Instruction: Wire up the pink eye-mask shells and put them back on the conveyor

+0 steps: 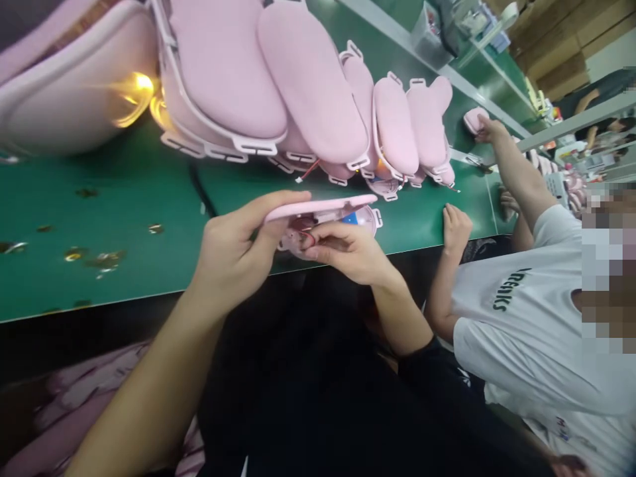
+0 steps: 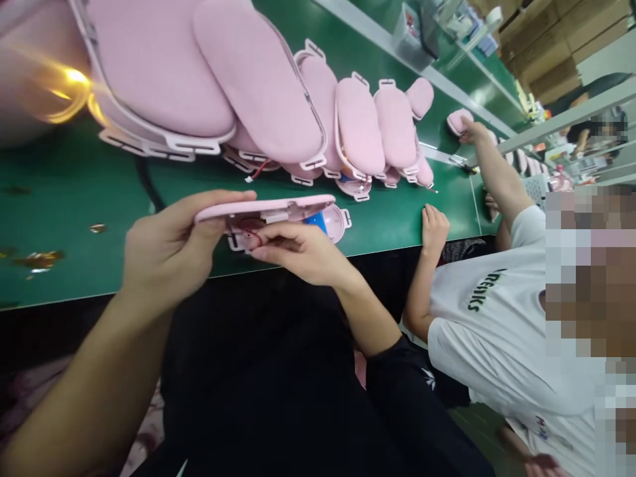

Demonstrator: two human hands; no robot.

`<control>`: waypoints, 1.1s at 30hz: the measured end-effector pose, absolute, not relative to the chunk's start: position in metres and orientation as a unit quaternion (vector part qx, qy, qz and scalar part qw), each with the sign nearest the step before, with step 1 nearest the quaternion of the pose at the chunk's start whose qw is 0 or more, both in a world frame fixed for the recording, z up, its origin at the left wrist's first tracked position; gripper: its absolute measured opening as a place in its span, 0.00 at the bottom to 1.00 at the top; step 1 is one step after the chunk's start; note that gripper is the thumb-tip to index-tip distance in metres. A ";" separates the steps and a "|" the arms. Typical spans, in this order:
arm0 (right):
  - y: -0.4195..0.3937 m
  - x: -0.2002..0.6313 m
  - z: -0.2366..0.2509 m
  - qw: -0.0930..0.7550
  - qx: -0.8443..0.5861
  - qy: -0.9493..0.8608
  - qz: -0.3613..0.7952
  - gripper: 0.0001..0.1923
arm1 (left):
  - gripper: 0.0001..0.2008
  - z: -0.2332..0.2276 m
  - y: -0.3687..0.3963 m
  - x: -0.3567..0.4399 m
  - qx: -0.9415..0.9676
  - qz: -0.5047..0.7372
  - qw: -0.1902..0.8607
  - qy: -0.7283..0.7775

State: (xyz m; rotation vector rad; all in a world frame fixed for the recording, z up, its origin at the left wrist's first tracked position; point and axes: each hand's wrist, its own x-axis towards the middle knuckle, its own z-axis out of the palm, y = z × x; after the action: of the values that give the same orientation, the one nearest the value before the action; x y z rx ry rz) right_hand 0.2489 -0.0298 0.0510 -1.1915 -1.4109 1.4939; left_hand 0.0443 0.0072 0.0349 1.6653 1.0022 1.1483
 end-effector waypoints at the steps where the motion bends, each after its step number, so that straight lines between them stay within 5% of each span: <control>1: -0.029 0.253 0.053 0.358 -0.485 -0.601 0.524 0.07 | 0.16 0.032 0.010 0.044 0.668 0.466 0.426 0.394; 10: -0.031 0.265 0.039 0.305 -0.505 -0.792 0.160 0.05 | 0.14 0.004 0.020 0.052 0.683 0.552 0.371 0.300; 23: -0.043 0.261 0.020 0.371 -0.578 -0.721 0.094 0.04 | 0.17 0.007 0.018 0.052 0.692 0.552 0.345 0.312; 33: -0.044 0.261 0.026 0.343 -0.564 -0.744 0.101 0.04 | 0.16 0.008 0.015 0.048 0.703 0.536 0.340 0.322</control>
State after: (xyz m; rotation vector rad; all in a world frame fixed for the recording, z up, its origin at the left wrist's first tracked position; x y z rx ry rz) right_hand 0.2606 -0.0442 0.0263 -1.4673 -1.9345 0.2618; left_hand 0.0480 0.0155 0.0076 1.8286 0.8373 1.3943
